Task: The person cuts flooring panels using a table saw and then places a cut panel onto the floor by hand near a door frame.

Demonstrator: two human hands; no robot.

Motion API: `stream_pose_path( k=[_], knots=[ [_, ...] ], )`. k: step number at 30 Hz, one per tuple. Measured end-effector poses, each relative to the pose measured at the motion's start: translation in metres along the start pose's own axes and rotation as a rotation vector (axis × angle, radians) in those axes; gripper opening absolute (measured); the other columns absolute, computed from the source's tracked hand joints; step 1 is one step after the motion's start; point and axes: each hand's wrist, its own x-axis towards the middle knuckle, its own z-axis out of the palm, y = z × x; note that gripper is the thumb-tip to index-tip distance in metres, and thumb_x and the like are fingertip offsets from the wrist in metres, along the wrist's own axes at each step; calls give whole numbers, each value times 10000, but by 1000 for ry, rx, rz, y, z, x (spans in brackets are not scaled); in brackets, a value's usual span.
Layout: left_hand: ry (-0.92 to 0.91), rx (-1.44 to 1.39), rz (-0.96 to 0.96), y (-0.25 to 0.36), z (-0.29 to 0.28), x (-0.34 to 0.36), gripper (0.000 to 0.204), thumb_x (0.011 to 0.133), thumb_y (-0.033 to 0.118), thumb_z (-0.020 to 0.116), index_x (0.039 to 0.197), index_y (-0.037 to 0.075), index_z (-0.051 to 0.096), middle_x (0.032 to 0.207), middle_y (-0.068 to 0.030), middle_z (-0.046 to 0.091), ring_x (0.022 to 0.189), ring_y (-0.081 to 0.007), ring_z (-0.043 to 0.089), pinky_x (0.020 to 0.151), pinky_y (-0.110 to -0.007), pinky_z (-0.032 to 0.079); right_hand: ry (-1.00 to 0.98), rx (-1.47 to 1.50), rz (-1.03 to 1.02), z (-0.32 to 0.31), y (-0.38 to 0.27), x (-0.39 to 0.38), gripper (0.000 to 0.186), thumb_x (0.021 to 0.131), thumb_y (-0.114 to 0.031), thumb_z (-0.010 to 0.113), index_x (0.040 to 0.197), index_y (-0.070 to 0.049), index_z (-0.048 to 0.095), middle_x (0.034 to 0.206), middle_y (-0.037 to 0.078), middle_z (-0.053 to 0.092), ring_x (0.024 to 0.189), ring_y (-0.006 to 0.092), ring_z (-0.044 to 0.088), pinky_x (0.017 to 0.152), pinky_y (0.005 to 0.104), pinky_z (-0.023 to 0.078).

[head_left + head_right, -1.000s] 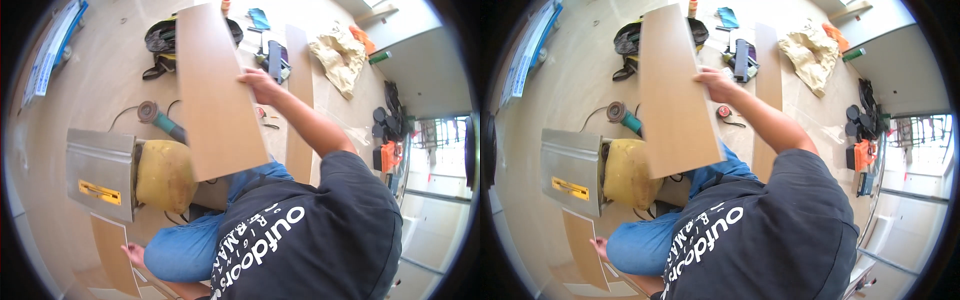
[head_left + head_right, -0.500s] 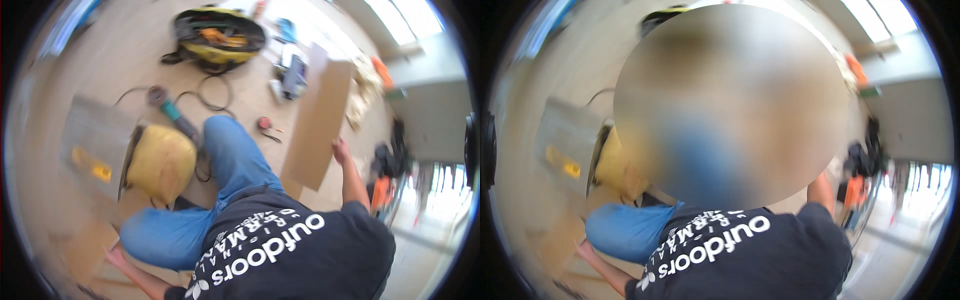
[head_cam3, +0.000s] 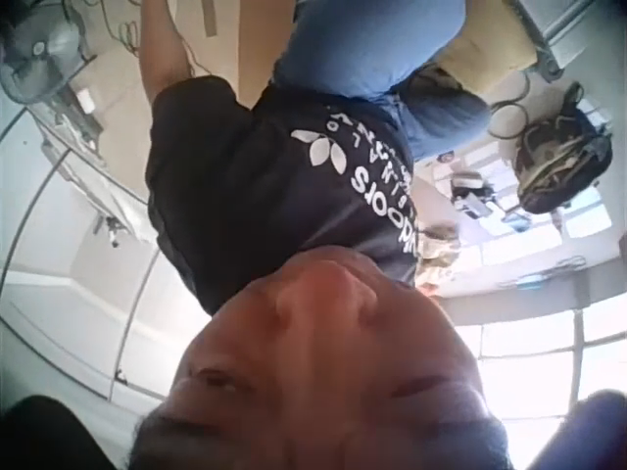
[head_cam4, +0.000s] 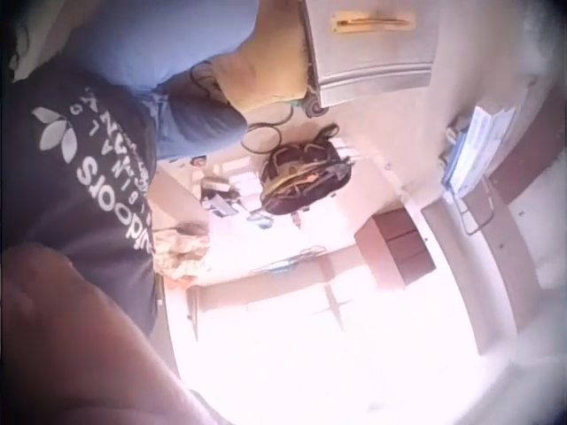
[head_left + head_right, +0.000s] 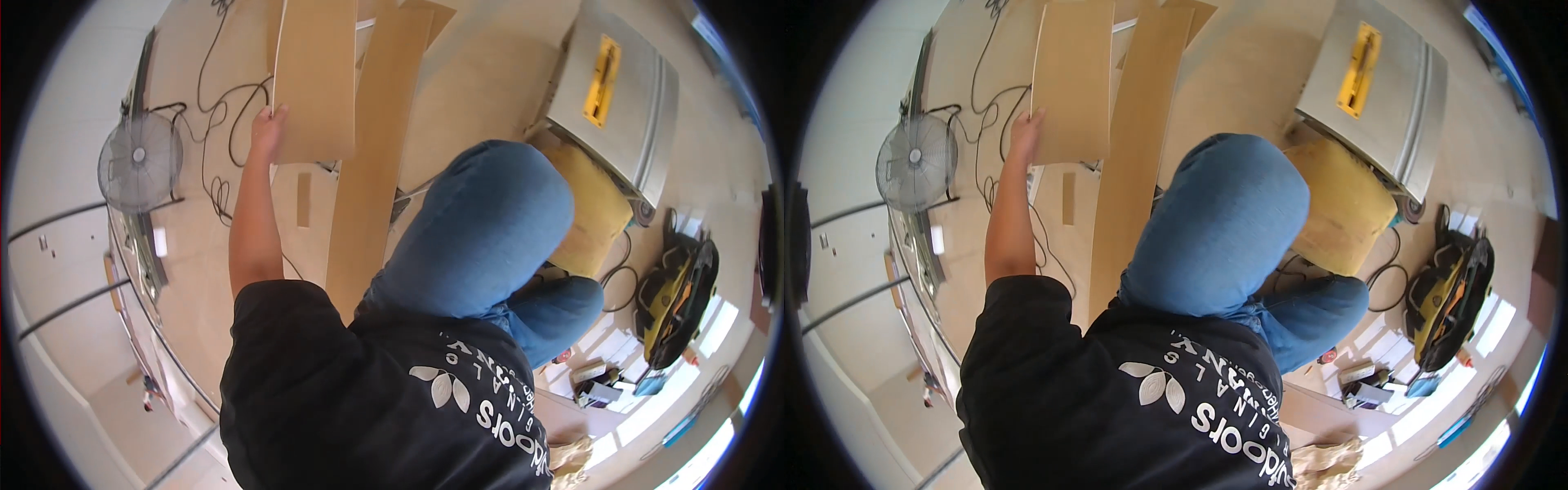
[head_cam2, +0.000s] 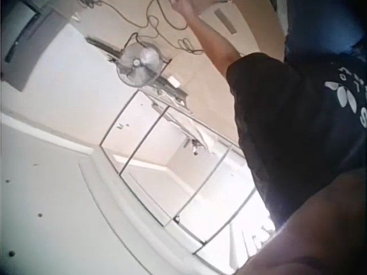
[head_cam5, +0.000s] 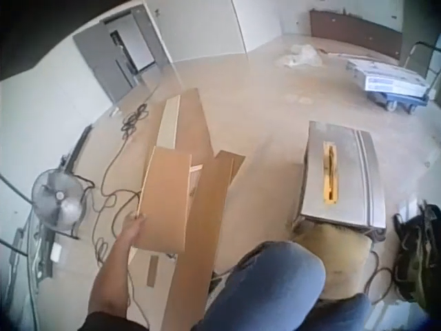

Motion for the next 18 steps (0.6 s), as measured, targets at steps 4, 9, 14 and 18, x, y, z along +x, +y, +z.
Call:
stream_pose_path(
  k=[4,9,14,18],
  knots=[
    [22,110,-1,-42,-32,-20,291,899,262,619,1009,-7,629,770,-52,638,616,-116,531,574,-283,444,4,-126,-66,16,-65,14,222,874,-206,543,1067,-107,495,1023,90,541,861,200,529,710,326,443],
    [-10,195,-81,-99,-59,-44,333,876,283,640,1051,-1,633,814,-66,668,663,-104,583,583,-283,460,7,-257,-172,45,-138,11,148,857,-202,525,983,-126,511,927,69,543,760,174,521,617,303,432],
    [2,279,-184,-188,-100,-10,378,869,292,633,1146,34,619,880,-125,686,743,-154,637,666,-288,491,-13,-321,-280,101,-194,2,102,793,-213,492,764,-169,405,691,-5,373,549,100,335,455,279,272],
    [312,828,-312,-232,-142,-4,442,877,274,593,1283,108,539,1136,-223,622,1016,-282,618,879,-380,477,-19,-397,-264,159,-207,10,127,809,-313,546,821,-202,485,655,-44,365,540,84,339,437,268,238]
  ],
)
